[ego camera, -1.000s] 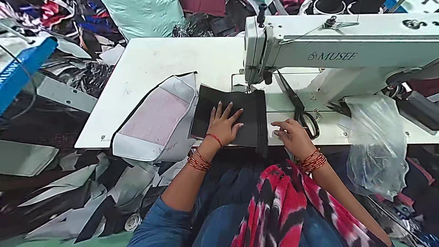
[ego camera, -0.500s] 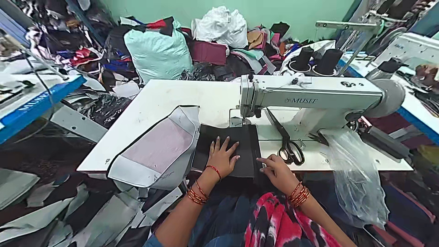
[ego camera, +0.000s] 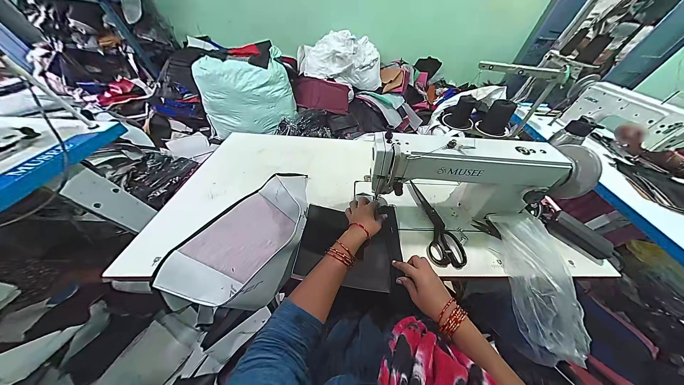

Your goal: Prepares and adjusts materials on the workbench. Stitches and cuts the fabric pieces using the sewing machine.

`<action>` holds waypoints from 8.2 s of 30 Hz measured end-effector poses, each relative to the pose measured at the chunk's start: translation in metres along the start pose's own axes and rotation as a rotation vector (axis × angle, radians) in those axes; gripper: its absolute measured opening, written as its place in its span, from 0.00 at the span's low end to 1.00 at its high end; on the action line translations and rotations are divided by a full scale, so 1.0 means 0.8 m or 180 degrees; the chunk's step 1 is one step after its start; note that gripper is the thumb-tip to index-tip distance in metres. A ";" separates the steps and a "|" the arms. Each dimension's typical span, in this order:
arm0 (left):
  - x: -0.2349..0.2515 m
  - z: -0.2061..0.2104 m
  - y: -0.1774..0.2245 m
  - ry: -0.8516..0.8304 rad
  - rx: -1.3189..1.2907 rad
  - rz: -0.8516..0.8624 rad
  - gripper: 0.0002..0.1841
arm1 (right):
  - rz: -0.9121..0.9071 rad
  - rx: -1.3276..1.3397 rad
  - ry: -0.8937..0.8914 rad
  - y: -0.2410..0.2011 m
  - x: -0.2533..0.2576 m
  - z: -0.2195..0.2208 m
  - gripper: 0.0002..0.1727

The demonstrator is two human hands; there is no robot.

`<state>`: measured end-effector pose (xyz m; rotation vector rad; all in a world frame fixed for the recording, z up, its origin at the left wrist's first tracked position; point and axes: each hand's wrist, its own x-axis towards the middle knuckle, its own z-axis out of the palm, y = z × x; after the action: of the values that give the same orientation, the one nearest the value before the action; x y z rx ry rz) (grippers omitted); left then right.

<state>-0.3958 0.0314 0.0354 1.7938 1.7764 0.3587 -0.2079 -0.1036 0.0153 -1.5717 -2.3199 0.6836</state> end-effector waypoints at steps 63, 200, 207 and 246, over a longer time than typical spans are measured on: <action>0.006 0.025 -0.021 0.0556 -0.1476 0.0334 0.15 | -0.0765 -0.0292 0.1382 0.036 -0.005 0.054 0.19; -0.107 0.029 -0.095 0.1871 -0.2094 0.0252 0.11 | 0.1006 0.0003 0.0249 0.005 0.183 -0.035 0.17; -0.110 0.033 -0.102 0.1890 -0.2437 0.0521 0.11 | 0.0412 0.0176 0.0984 0.039 0.138 -0.048 0.16; -0.110 0.031 -0.108 0.1622 -0.2967 0.0602 0.07 | 0.0105 -0.0349 -0.0012 0.027 -0.021 -0.034 0.52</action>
<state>-0.4592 -0.0645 -0.0153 1.2165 1.3366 1.5373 -0.1717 -0.1065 0.0281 -1.6597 -2.3762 0.5760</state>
